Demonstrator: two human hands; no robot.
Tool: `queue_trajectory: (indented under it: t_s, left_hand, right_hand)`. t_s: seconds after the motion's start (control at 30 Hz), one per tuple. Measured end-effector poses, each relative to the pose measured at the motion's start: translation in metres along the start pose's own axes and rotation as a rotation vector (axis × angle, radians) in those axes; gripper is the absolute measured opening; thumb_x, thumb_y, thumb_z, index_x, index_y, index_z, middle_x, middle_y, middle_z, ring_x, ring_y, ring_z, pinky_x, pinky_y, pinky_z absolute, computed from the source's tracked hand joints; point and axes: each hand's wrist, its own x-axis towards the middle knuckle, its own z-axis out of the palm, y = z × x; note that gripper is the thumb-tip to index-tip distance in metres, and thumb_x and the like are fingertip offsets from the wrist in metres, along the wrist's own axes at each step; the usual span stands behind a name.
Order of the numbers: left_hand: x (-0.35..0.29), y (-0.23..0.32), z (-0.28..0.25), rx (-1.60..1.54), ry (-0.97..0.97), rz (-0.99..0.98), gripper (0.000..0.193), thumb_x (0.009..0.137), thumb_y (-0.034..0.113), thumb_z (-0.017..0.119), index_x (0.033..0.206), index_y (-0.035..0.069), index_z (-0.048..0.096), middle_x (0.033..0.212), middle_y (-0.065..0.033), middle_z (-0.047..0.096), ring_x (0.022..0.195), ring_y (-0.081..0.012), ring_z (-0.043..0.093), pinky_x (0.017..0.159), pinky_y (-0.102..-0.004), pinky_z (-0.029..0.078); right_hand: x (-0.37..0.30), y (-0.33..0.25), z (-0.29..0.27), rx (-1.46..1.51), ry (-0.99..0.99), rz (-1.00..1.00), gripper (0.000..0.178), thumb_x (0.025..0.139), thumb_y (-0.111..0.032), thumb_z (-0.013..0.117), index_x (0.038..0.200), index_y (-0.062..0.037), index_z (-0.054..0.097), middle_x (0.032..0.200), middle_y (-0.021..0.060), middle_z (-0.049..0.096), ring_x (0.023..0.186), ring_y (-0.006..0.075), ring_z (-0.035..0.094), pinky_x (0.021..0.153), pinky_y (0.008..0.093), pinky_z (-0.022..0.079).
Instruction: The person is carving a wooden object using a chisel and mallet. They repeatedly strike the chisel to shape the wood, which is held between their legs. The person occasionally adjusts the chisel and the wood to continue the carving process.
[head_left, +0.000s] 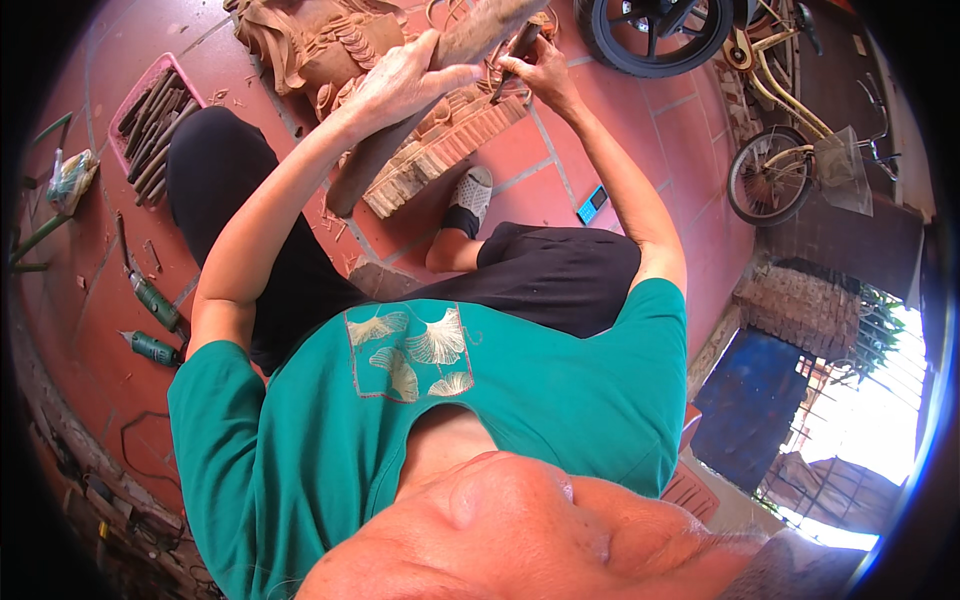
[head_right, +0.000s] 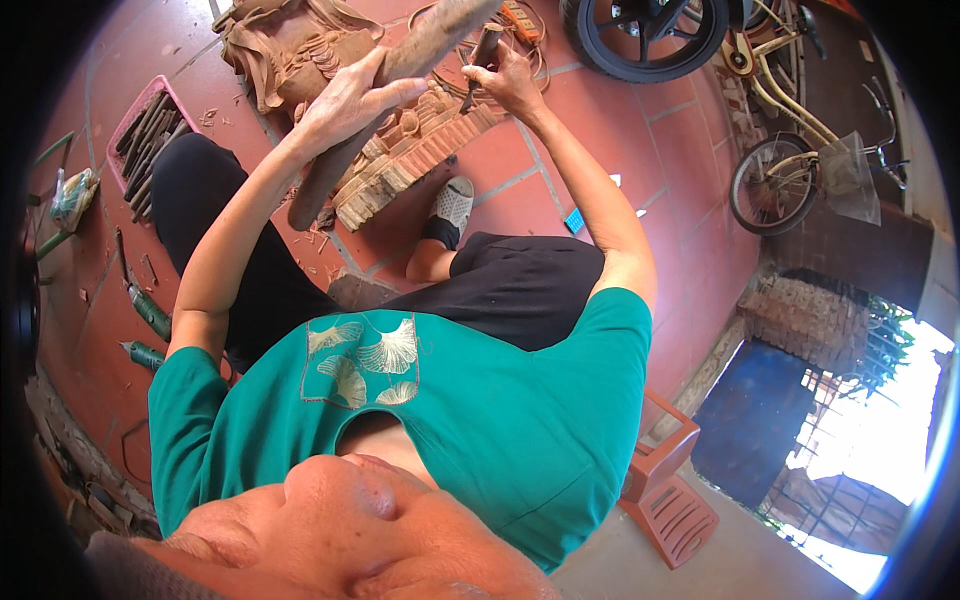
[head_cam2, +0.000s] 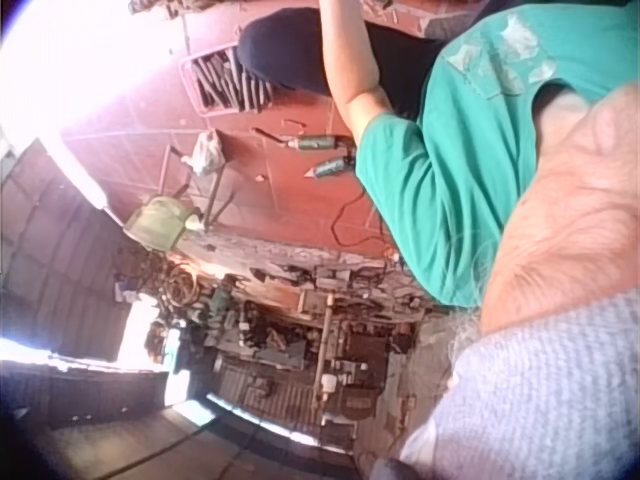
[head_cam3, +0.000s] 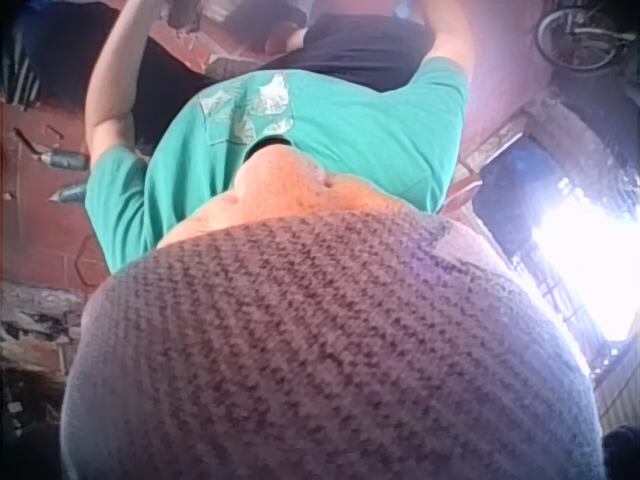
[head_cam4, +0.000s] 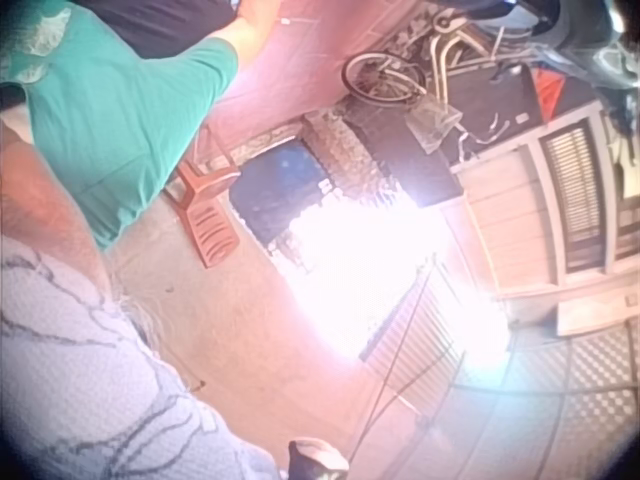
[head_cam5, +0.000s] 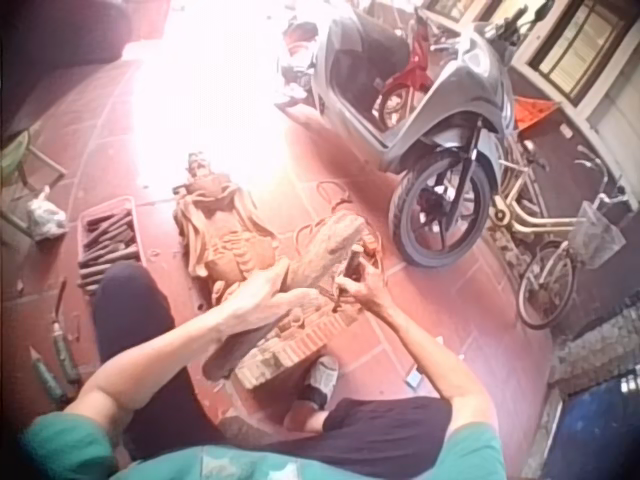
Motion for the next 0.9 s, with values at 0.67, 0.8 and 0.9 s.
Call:
queue_trajectory:
  t_s: [0.67,0.8,0.9]
  left_hand:
    - [-0.006,-0.008,-0.004,0.11,-0.028,-0.019,0.078,0.086,0.067,0.062,0.107,-0.008,0.056,0.086,-0.0263,0.067,0.085,-0.0382,0.07,0.074,-0.0494,0.052]
    - [-0.007,-0.003,-0.004,0.047,0.02,0.008,0.063,0.091,0.054,0.065,0.116,-0.003,0.057,0.083,-0.016,0.067,0.074,-0.0204,0.066,0.067,-0.0364,0.052]
    - [-0.006,0.003,-0.003,-0.021,0.09,0.037,0.059,0.092,0.05,0.067,0.114,-0.003,0.057,0.082,-0.0144,0.067,0.074,-0.0185,0.066,0.065,-0.0347,0.052]
  right_hand:
    - [-0.003,-0.018,-0.005,-0.037,-0.041,0.098,0.025,0.083,-0.016,0.08,0.098,-0.0026,0.064,0.084,0.005,0.071,0.078,0.0123,0.069,0.073,0.0288,0.056]
    - [0.0,-0.004,-0.002,-0.038,-0.064,0.015,0.028,0.082,-0.018,0.082,0.097,-0.0022,0.064,0.083,0.0044,0.071,0.074,0.0117,0.066,0.069,0.0294,0.054]
    - [0.001,-0.003,0.001,-0.061,-0.073,0.007,0.03,0.081,-0.02,0.083,0.097,-0.0022,0.065,0.083,0.0043,0.07,0.073,0.0115,0.064,0.067,0.0302,0.053]
